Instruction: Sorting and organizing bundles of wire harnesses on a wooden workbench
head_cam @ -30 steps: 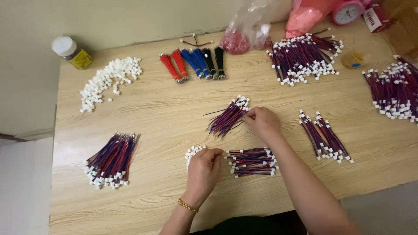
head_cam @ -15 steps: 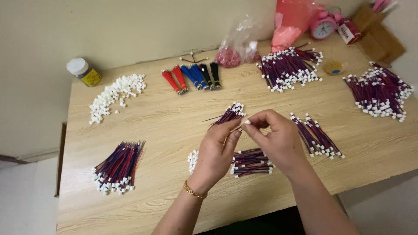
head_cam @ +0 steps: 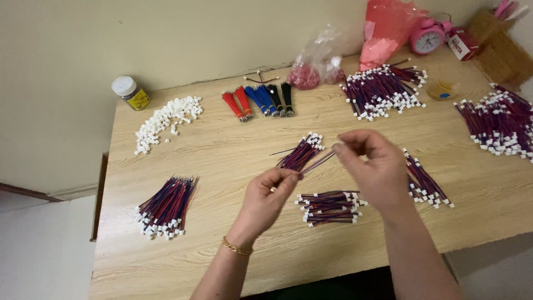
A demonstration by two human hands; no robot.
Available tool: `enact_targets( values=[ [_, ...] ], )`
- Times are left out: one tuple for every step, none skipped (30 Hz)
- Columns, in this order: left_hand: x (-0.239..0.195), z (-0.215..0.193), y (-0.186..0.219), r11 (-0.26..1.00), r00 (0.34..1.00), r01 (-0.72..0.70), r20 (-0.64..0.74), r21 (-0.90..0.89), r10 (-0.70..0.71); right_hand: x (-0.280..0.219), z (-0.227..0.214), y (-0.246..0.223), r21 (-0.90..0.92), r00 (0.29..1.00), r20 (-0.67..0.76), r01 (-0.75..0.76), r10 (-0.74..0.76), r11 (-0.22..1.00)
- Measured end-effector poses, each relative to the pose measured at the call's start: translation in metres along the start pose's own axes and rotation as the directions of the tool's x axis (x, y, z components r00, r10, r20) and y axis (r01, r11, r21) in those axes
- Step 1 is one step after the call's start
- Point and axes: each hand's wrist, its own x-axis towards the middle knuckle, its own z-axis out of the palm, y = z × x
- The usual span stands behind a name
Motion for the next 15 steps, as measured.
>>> enact_targets(
  values=[
    [-0.001,-0.003,0.000,1.000,1.000,0.004,0.000,-0.001,-0.004,0.000,-0.004,0.001,-0.001,1.000,0.002,-0.004,0.004,1.000],
    [-0.002,-0.007,-0.001,1.000,1.000,0.015,-0.019,0.002,-0.015,0.000,-0.008,0.003,0.034,1.000,-0.007,-0.022,0.022,0.999],
    [-0.003,-0.011,-0.002,1.000,0.999,0.025,-0.039,0.005,-0.025,0.000,-0.011,0.004,0.069,0.999,-0.015,-0.039,0.040,0.997],
    [-0.003,-0.011,-0.005,1.000,0.999,0.028,-0.040,0.005,-0.028,0.000,-0.010,0.008,0.069,0.999,-0.013,-0.041,0.042,0.997],
    [-0.004,-0.012,-0.008,0.999,0.999,0.038,-0.037,0.017,-0.038,-0.001,-0.010,0.011,0.068,0.998,-0.017,-0.052,0.053,0.996],
    [-0.004,-0.013,-0.011,0.998,0.998,0.048,-0.033,0.030,-0.047,-0.003,-0.009,0.015,0.067,0.998,-0.022,-0.062,0.064,0.996],
    [-0.003,-0.011,-0.007,0.998,0.998,0.050,-0.036,0.027,-0.049,-0.002,-0.012,0.007,0.066,0.998,-0.018,-0.063,0.064,0.996],
    [-0.003,-0.010,-0.002,0.998,0.999,0.028,-0.048,0.058,-0.025,-0.002,-0.014,-0.002,-0.177,0.994,-0.009,0.108,-0.111,0.978],
    [-0.003,-0.010,0.003,0.996,0.998,0.007,-0.060,0.091,-0.001,-0.001,-0.016,-0.010,-0.401,0.960,0.043,0.270,-0.277,0.875],
    [-0.002,-0.010,0.005,0.996,0.998,0.008,-0.064,0.091,-0.003,0.000,-0.012,-0.017,-0.400,0.960,0.047,0.272,-0.277,0.875],
    [-0.002,-0.010,0.008,0.985,0.997,-0.039,-0.059,0.167,0.049,0.001,-0.009,-0.023,-0.427,0.923,0.119,0.381,-0.367,0.820],
    [-0.002,-0.009,0.010,0.967,0.994,-0.086,-0.050,0.241,0.101,0.002,-0.006,-0.030,-0.444,0.873,0.194,0.486,-0.448,0.753],
    [-0.003,-0.009,0.010,0.967,0.994,-0.083,-0.051,0.240,0.097,-0.001,0.001,-0.036,-0.444,0.873,0.196,0.485,-0.446,0.754],
    [-0.004,-0.008,0.011,0.934,0.986,-0.140,-0.035,0.327,0.160,-0.004,0.007,-0.042,-0.440,0.864,0.318,0.500,-0.391,0.746],
    [-0.004,-0.007,0.012,0.890,0.975,-0.197,-0.014,0.412,0.223,-0.006,0.014,-0.049,-0.433,0.838,0.434,0.517,-0.332,0.739]
  ],
)
